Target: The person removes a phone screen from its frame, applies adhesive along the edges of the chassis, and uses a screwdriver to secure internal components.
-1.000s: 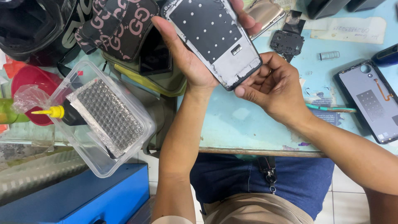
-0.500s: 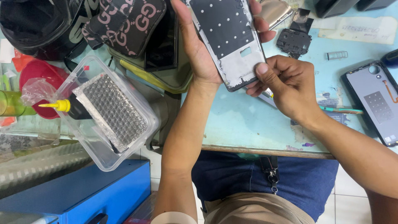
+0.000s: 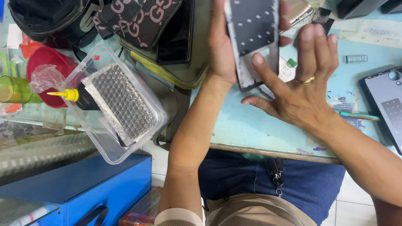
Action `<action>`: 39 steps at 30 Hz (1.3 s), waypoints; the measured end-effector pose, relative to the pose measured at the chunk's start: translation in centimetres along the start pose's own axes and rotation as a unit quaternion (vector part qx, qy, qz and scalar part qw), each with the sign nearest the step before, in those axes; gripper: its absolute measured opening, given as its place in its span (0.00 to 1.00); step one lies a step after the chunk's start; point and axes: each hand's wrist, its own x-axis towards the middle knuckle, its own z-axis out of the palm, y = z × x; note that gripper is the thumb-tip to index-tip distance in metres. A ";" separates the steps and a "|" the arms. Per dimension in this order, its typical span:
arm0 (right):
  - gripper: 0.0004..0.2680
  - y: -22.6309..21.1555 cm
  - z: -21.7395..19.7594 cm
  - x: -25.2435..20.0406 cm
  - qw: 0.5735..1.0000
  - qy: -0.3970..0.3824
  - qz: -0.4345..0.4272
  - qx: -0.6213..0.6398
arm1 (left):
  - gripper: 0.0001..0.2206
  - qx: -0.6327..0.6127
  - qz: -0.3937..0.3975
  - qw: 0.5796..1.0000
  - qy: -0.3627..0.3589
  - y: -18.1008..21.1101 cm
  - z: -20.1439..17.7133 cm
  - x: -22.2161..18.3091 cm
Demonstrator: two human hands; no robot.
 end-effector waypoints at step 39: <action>0.12 -0.7 -0.5 1.0 0.982 0.109 -0.148 0.045 | 0.42 -0.034 -0.063 0.997 -0.040 1.3 1.4 0.0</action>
